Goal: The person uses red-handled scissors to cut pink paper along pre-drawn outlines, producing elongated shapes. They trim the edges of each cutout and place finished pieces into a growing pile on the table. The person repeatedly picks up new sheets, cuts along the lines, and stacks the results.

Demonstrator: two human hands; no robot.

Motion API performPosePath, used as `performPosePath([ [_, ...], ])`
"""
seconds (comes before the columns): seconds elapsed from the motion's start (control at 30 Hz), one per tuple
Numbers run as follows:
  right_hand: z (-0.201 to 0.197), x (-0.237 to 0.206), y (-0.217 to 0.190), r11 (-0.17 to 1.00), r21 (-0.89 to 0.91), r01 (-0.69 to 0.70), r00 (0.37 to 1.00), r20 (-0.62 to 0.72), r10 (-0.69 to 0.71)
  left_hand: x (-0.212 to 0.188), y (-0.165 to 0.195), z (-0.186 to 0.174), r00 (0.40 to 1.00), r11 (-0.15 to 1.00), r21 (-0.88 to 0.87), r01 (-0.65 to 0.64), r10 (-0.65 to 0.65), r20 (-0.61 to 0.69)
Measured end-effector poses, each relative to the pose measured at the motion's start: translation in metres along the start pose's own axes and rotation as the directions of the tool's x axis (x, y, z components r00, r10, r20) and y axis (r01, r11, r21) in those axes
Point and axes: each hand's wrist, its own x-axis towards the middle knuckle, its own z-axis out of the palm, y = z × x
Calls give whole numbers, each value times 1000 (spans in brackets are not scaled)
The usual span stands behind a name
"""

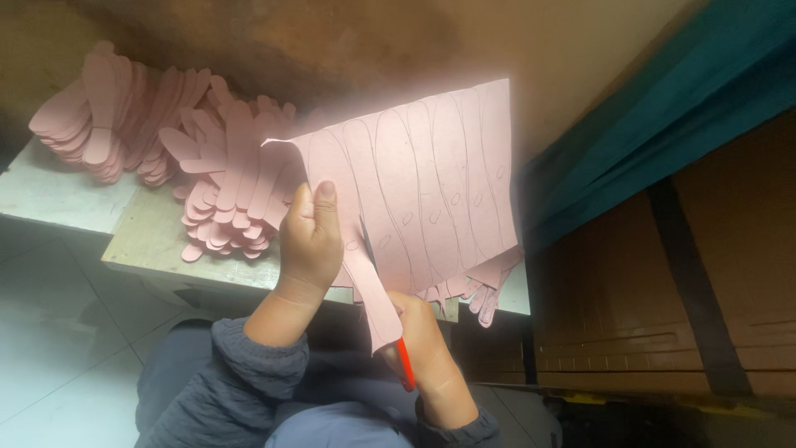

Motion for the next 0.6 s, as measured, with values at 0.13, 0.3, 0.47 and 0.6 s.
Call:
performPosePath([
  [0.13,3,6,7,984,144,-101,995,27,99,-4,-2,3,1000,998,-66,-10,11,20],
  [0.3,-4,18,-3,883,348,-313,950,102,297,-1,-3,12,995,996,-77,49,-42,94],
  [0.47,-14,30,-26,855,415,-311,950,158,268,8,0,12,999,998,-50,-24,26,37],
  [0.6,-16,26,-35,926,282,-253,965,140,221,10,2,8,999,996,-88,1,2,33],
])
